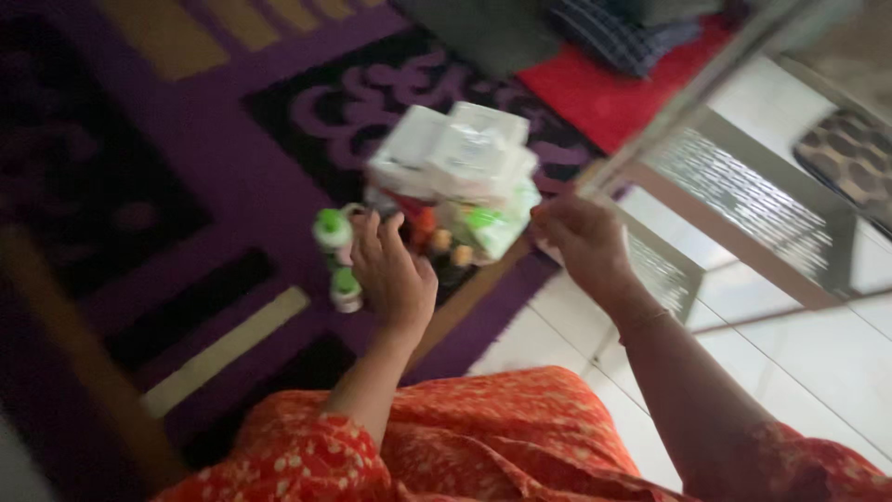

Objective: The person assembles a three-tiered plastic rack by inserting metal poles into the trays. They place cosmetic bottles on the floor, then connect the trays and poles to form the rack structure.

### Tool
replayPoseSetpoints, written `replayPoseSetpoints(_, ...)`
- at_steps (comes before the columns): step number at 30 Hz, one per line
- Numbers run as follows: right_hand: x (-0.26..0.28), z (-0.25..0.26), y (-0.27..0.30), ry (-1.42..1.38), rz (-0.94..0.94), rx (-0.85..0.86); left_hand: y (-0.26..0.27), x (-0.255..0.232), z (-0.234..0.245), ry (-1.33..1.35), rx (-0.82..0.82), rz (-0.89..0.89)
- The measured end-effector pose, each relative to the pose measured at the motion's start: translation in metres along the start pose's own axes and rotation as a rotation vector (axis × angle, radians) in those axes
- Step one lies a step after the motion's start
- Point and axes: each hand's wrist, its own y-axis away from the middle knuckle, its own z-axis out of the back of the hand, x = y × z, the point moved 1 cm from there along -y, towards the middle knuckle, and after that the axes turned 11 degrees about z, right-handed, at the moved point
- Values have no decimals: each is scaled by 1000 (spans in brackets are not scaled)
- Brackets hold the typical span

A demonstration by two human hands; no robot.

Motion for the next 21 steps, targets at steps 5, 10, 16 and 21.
replayPoseSetpoints(5, -21, 122, 56, 261, -19, -458, 6, -103, -79, 226, 60, -229)
replayPoseSetpoints(10, -35, 220, 121, 751, 25, -976, -17, -214, -175, 315, 162, -238)
replayPoseSetpoints(16, -72, 276, 123, 451, -269, -1008, -57, -260, -260, 376, 365, -105)
replayPoseSetpoints(21, -92, 283, 130, 323, -342, -900, -65, -225, -281, 217, 488, -4)
